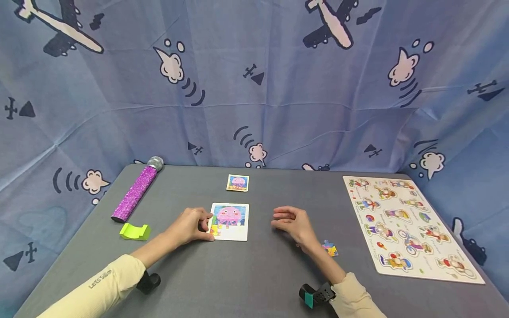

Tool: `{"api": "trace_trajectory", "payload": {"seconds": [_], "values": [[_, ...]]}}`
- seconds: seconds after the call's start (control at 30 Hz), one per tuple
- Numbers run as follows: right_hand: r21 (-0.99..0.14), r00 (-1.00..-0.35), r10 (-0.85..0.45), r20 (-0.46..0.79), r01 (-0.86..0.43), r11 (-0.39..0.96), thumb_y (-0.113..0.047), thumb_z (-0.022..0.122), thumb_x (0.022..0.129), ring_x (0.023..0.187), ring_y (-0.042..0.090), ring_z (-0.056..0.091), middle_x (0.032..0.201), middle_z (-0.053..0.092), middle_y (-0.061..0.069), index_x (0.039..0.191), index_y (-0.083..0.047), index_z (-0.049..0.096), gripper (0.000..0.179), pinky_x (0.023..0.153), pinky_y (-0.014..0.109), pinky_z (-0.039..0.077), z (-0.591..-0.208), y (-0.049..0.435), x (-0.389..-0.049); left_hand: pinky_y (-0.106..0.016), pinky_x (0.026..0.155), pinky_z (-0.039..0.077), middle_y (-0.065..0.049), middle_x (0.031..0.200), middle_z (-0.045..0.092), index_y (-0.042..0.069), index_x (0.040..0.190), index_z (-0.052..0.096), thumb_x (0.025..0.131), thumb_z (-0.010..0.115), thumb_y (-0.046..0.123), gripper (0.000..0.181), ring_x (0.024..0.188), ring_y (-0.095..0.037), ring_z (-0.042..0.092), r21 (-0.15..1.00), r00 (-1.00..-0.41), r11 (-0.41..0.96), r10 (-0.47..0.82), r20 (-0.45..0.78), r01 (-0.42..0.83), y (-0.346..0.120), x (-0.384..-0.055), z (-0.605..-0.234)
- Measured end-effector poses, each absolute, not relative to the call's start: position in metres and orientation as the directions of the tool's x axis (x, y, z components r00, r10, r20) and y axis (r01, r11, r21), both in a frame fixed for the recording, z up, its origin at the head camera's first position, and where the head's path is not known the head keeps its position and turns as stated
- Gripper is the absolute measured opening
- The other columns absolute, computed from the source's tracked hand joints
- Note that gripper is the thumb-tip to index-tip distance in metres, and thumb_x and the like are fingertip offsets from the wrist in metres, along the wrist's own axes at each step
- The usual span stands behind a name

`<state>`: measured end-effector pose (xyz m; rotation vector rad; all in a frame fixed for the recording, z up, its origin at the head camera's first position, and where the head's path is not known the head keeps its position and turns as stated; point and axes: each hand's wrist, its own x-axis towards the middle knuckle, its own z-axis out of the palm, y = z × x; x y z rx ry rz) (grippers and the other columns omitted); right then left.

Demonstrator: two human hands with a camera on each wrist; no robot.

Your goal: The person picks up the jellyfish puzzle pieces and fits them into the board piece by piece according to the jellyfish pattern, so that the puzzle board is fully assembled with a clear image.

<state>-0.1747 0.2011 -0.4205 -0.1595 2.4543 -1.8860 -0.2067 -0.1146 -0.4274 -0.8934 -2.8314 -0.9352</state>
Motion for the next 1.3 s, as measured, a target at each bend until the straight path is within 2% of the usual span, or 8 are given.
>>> {"api": "trace_trajectory", "payload": {"seconds": [0.17,0.37,0.47,0.63,0.8,1.0,1.1,1.3], "values": [[-0.946,-0.992,-0.117,0.036,-0.072,0.316,-0.001,0.071,0.084,0.083,0.006,0.067,0.108,0.064,0.031,0.118,0.015,0.056,0.04,0.074,0.022,0.051,-0.419,0.23,-0.166,-0.032,0.071,0.048,-0.008,0.088,0.067,0.008,0.059,0.054,0.06,0.091,0.021,0.039,0.096,-0.027,0.066,0.539,-0.829,0.648,0.522,0.2,0.539,-0.116,-0.206,-0.428],[-0.905,-0.962,-0.263,0.078,-0.179,0.385,-0.002,0.067,0.087,0.085,0.008,0.066,0.108,0.063,0.03,0.117,0.012,0.058,0.034,0.07,0.026,0.053,-0.421,0.267,-0.157,-0.034,0.073,0.05,-0.008,0.088,0.068,0.009,0.059,0.054,0.06,0.091,0.02,0.039,0.093,-0.027,0.066,0.533,-0.819,0.638,0.53,0.22,0.556,-0.117,-0.205,-0.428],[-0.879,-0.933,-0.35,0.087,-0.237,0.413,-0.002,0.069,0.085,0.086,0.012,0.066,0.107,0.063,0.028,0.115,0.012,0.059,0.035,0.069,0.027,0.053,-0.422,0.282,-0.157,-0.033,0.072,0.05,-0.008,0.089,0.068,0.009,0.058,0.053,0.059,0.091,0.02,0.039,0.095,-0.029,0.066,0.535,-0.819,0.636,0.528,0.225,0.557,-0.117,-0.204,-0.428],[-0.84,-0.898,-0.435,0.068,-0.287,0.461,-0.007,0.077,0.079,0.09,0.013,0.065,0.106,0.065,0.024,0.112,0.009,0.062,0.04,0.075,0.024,0.052,-0.424,0.3,-0.157,-0.032,0.071,0.049,-0.008,0.088,0.068,0.009,0.058,0.053,0.059,0.091,0.018,0.039,0.098,-0.029,0.066,0.549,-0.824,0.632,0.523,0.219,0.547,-0.117,-0.204,-0.429],[-0.788,-0.884,-0.46,0.077,-0.337,0.516,-0.013,0.082,0.074,0.093,0.01,0.065,0.105,0.068,0.018,0.11,0.004,0.065,0.044,0.078,0.024,0.051,-0.429,0.309,-0.158,-0.03,0.07,0.047,-0.009,0.09,0.068,0.009,0.059,0.053,0.059,0.091,0.019,0.039,0.099,-0.029,0.066,0.554,-0.828,0.634,0.521,0.209,0.539,-0.117,-0.205,-0.43],[-0.744,-0.888,-0.453,0.078,-0.355,0.567,-0.018,0.081,0.076,0.089,0.009,0.065,0.101,0.07,0.01,0.106,-0.002,0.069,0.036,0.076,0.024,0.051,-0.431,0.309,-0.159,-0.034,0.072,0.049,-0.01,0.09,0.069,0.009,0.058,0.053,0.059,0.091,0.019,0.039,0.095,-0.029,0.066,0.548,-0.82,0.626,0.524,0.231,0.554,-0.117,-0.204,-0.429],[-0.736,-0.883,-0.459,0.101,-0.377,0.563,-0.017,0.08,0.077,0.085,0.01,0.064,0.099,0.07,0.009,0.105,-0.003,0.069,0.033,0.073,0.024,0.051,-0.431,0.308,-0.159,-0.036,0.075,0.05,-0.009,0.089,0.068,0.008,0.058,0.054,0.059,0.091,0.019,0.039,0.094,-0.028,0.066,0.541,-0.814,0.622,0.529,0.242,0.565,-0.117,-0.205,-0.429],[-0.729,-0.871,-0.478,0.116,-0.402,0.555,-0.017,0.081,0.076,0.082,0.011,0.063,0.1,0.07,0.009,0.108,-0.003,0.068,0.037,0.071,0.024,0.051,-0.432,0.308,-0.162,-0.035,0.074,0.05,-0.009,0.087,0.067,0.008,0.058,0.054,0.059,0.091,0.02,0.039,0.09,-0.025,0.066,0.529,-0.803,0.617,0.537,0.257,0.582,-0.117,-0.207,-0.43]]}}
